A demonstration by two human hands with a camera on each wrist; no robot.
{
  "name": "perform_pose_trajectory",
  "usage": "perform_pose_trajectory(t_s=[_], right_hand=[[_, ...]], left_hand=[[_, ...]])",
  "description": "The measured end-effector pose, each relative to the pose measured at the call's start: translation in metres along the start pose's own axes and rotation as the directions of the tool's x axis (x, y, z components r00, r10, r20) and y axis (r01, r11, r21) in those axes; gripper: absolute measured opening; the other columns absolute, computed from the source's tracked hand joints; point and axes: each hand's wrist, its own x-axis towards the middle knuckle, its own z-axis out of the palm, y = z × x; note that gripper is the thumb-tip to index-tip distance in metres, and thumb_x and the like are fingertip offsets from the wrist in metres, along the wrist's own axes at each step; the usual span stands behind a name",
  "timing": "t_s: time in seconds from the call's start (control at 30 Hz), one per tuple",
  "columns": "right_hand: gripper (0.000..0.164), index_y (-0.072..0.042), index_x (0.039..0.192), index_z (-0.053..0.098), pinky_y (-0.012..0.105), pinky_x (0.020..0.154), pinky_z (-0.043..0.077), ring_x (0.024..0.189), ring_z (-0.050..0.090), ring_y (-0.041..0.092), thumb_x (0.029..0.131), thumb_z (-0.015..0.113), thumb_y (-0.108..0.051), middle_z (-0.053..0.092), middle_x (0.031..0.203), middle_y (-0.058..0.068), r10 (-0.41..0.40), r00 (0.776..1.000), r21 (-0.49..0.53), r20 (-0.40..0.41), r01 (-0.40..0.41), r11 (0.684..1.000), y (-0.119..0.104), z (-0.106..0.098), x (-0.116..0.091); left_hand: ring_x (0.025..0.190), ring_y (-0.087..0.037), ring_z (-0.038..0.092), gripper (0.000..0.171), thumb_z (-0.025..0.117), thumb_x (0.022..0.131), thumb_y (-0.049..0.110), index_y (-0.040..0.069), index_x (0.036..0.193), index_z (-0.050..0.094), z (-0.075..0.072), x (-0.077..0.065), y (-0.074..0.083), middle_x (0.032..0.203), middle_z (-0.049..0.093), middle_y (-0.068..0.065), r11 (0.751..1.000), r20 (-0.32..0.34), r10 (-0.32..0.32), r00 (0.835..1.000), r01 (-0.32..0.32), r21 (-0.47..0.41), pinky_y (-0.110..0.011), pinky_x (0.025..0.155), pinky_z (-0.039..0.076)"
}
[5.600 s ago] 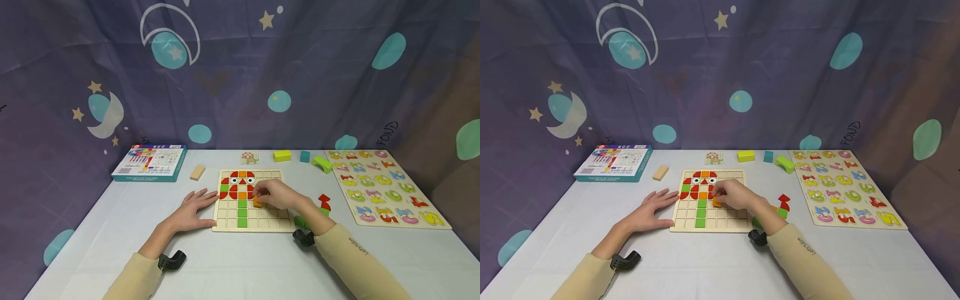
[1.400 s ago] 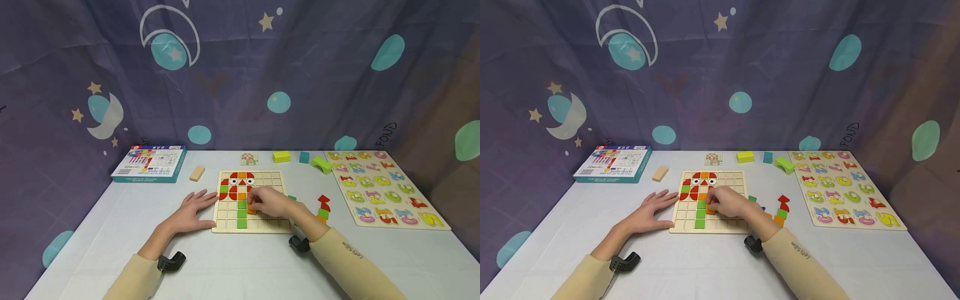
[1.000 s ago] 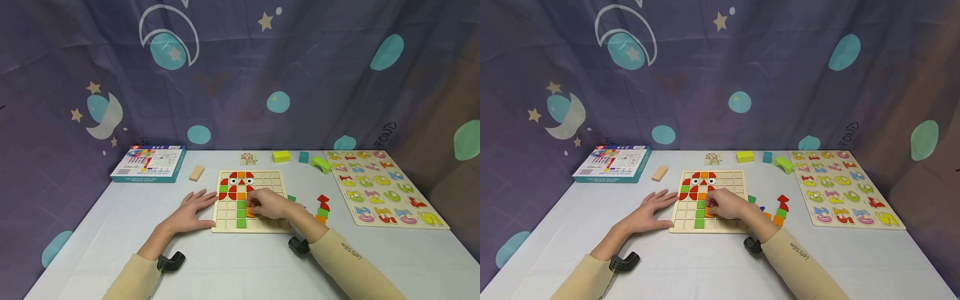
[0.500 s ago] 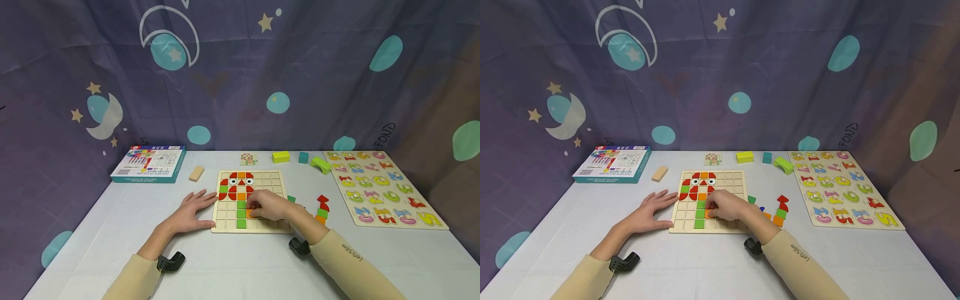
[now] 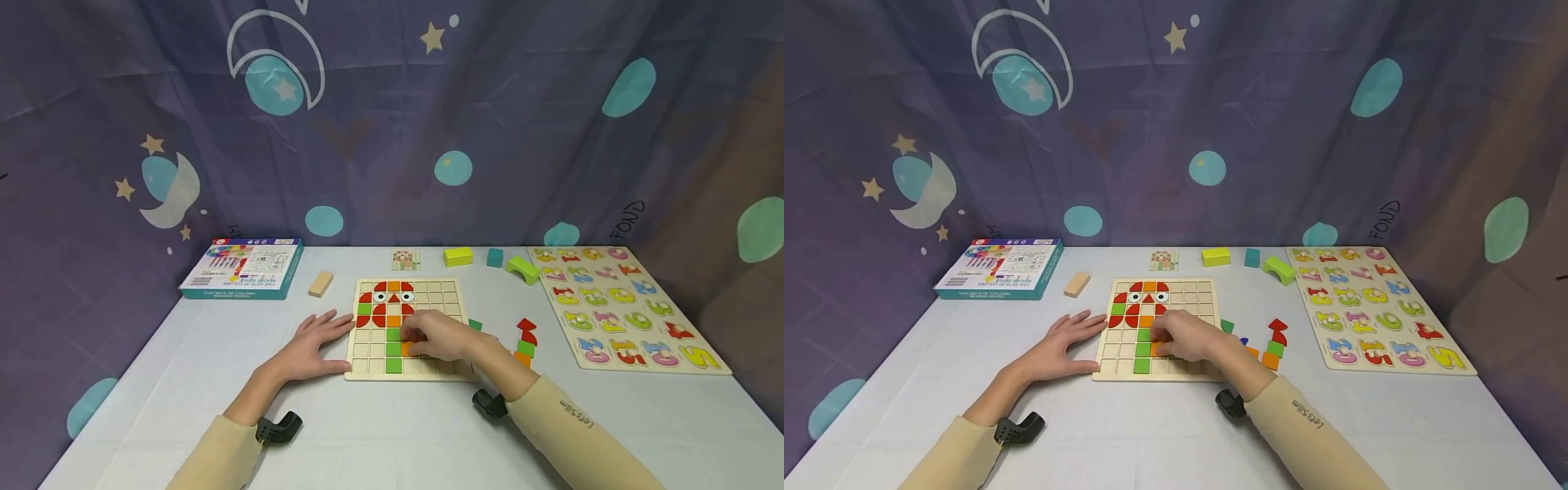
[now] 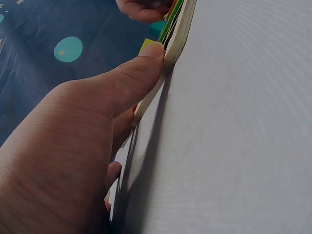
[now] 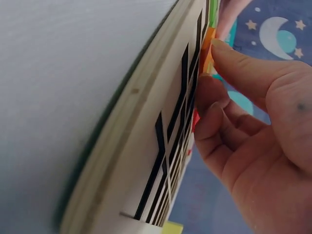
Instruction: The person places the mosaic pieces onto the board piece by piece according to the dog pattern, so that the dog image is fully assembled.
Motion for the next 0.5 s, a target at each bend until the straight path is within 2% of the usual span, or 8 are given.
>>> perform_pose_trajectory(t_s=[0.13, 0.33, 0.5], right_hand=[[0.011, -0.012, 0.1, 0.073, 0.03, 0.077, 0.05, 0.082, 0.054, 0.012, 0.091, 0.076, -0.008, 0.062, 0.09, -0.006, -0.044, 0.999, -0.008, -0.001, 0.044, 0.999, -0.0011, 0.0007, 0.0005], [0.008, -0.015, 0.092, 0.072, 0.028, 0.074, 0.048, 0.08, 0.052, 0.012, 0.091, 0.076, -0.008, 0.059, 0.086, -0.007, -0.038, 0.999, -0.015, 0.01, 0.038, 0.999, -0.0024, 0.0013, -0.0005], [0.008, -0.012, 0.096, 0.074, 0.029, 0.074, 0.049, 0.08, 0.053, 0.011, 0.091, 0.076, -0.007, 0.061, 0.089, -0.007, -0.064, 0.998, 0.015, -0.01, 0.064, 0.998, -0.0009, -0.0013, -0.0029]], left_hand=[[0.15, -0.035, 0.021, 0.083, 0.078, 0.083, 0.05, 0.011, 0.151, 0.049, -0.0002, -0.0001, 0.0, 0.157, 0.042, -0.003, 1.0, 0.001, -0.003, 1.0, 0.003, -0.001, -0.061, 0.118, 0.006], [0.15, -0.035, 0.021, 0.082, 0.078, 0.084, 0.05, 0.011, 0.151, 0.05, 0.0001, 0.0002, -0.0006, 0.158, 0.042, -0.002, 1.0, 0.006, -0.001, 1.0, 0.001, 0.003, -0.061, 0.118, 0.007], [0.15, -0.035, 0.021, 0.082, 0.078, 0.084, 0.049, 0.011, 0.151, 0.05, -0.0001, 0.0001, -0.0005, 0.158, 0.042, -0.002, 1.0, 0.006, -0.006, 1.0, 0.006, -0.003, -0.061, 0.118, 0.006]])
